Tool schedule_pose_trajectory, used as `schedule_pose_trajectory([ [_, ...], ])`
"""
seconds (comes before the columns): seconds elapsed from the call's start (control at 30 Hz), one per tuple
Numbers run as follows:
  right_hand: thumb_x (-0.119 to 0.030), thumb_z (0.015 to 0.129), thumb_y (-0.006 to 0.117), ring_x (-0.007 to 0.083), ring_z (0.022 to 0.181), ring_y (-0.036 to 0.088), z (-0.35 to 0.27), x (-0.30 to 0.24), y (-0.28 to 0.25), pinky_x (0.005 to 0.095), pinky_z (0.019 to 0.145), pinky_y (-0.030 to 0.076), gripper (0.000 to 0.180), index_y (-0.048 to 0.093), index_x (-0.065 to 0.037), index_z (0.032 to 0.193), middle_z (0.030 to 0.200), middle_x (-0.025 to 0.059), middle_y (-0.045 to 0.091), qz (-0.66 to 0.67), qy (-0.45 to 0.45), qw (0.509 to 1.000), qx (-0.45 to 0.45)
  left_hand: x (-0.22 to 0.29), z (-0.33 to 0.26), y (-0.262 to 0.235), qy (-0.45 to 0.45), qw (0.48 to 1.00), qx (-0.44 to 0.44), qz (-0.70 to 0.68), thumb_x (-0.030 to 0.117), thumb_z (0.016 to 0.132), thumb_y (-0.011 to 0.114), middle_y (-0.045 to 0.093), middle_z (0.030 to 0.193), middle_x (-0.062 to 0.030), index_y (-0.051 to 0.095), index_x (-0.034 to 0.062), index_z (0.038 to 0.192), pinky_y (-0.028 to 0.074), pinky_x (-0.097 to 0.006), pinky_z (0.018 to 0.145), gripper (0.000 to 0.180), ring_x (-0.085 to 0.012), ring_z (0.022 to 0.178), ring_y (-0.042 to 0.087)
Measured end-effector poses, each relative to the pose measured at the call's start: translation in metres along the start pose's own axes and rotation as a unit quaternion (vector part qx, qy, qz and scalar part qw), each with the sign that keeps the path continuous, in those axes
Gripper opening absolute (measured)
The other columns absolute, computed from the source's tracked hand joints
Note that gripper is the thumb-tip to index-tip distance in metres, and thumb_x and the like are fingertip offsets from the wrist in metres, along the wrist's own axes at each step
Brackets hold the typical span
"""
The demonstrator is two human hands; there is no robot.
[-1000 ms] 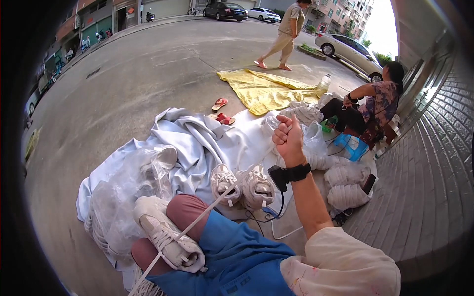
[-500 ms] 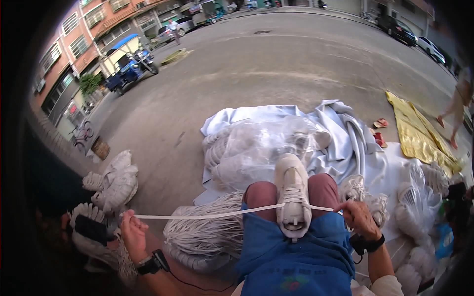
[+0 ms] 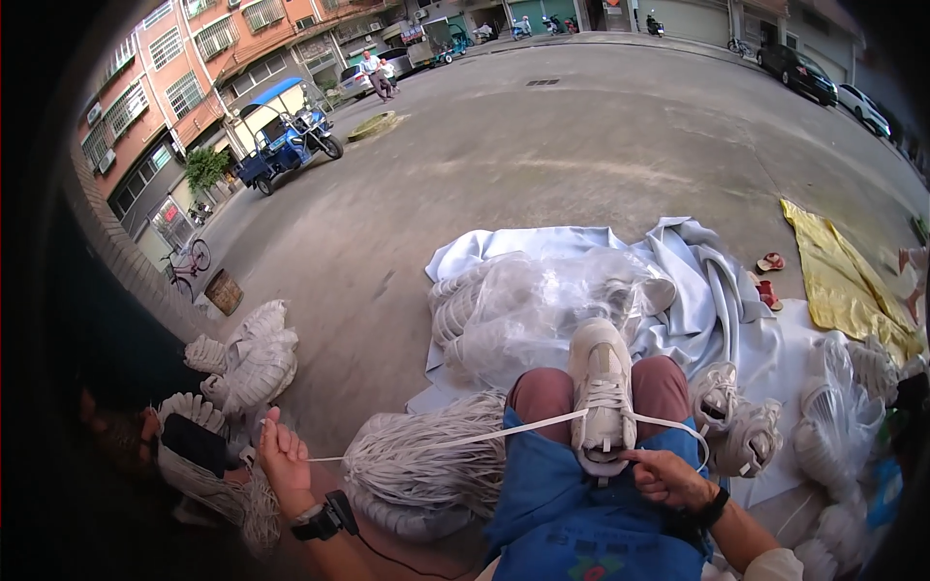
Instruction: Lacing up several pairs of white sneakers while sitting outdoors among bundles of laces.
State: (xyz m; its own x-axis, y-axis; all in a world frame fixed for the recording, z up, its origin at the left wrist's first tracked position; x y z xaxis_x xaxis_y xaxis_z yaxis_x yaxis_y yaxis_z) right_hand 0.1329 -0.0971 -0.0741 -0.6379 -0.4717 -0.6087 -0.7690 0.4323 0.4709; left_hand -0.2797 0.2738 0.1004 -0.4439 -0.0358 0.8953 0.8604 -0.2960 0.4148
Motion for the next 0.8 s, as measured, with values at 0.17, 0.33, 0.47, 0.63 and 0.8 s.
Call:
schedule_pose_trajectory([
  [0.17,-0.033,0.1,0.045,0.0046,0.043,0.027,0.011,0.007,0.029,0.019,0.036,0.021,0.026,0.052,-0.012,0.112,0.064,-0.0034,0.046,0.221,0.012,0.971,-0.087,0.008,-0.007,0.0,0.048,0.988,0.145,0.021,0.029,0.099,0.049,0.034,0.056,0.0059,0.054,0.0052,0.113,0.028,-0.019,0.036,0.028,-0.003,0.041,0.028],
  [0.33,-0.037,0.098,0.048,0.0056,0.044,0.028,0.023,0.023,0.033,0.0205,0.036,0.022,0.025,0.052,-0.015,0.107,0.068,-0.0007,0.049,0.343,-0.009,0.935,-0.086,0.024,-0.018,-0.012,0.042,0.982,0.182,-0.032,0.03,0.099,0.049,0.033,0.055,0.0061,0.055,0.0056,0.108,0.026,-0.02,0.033,0.027,-0.0028,0.04,0.027],
  [0.47,-0.043,0.097,0.048,0.0059,0.046,0.029,0.029,0.03,0.039,0.0204,0.036,0.022,0.029,0.051,-0.016,0.103,0.071,0.0006,0.049,0.398,-0.022,0.905,-0.148,0.03,-0.036,0.022,0.056,0.991,0.093,0.073,0.028,0.098,0.051,0.038,0.057,0.0051,0.056,0.0058,0.103,0.027,-0.019,0.035,0.023,-0.0031,0.041,0.029],
  [0.63,-0.051,0.098,0.041,0.0052,0.045,0.027,0.044,0.016,0.046,0.0192,0.036,0.02,0.04,0.049,-0.012,0.096,0.07,-0.0014,0.046,0.307,-0.043,0.943,-0.118,-0.015,-0.031,0.059,-0.001,0.986,0.126,0.112,0.029,0.098,0.052,0.035,0.055,0.0062,0.057,0.006,0.096,0.02,-0.017,0.035,0.023,-0.0016,0.04,0.026],
  [0.8,-0.048,0.096,0.046,0.007,0.037,0.031,0.033,-0.018,0.042,0.0228,0.036,0.023,0.048,0.049,-0.009,0.067,0.047,-0.0037,0.035,-0.02,-0.187,0.975,0.117,-0.066,-0.041,0.137,-0.06,0.974,-0.03,0.215,0.026,0.098,0.052,0.035,0.056,0.0075,0.06,0.0042,0.1,0.019,-0.017,0.036,0.024,0.0003,0.043,0.025],
])
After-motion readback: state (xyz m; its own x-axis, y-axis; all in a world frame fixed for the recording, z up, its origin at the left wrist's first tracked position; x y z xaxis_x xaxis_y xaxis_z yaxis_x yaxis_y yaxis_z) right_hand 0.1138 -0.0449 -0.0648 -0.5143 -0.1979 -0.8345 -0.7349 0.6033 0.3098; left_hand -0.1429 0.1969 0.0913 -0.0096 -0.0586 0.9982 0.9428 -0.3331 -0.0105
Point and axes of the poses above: each hand's wrist, its own z-axis towards the middle knuckle, its own y-axis out of the palm, x = y × z, the point moved 8 cm from there along z, towards the middle knuckle
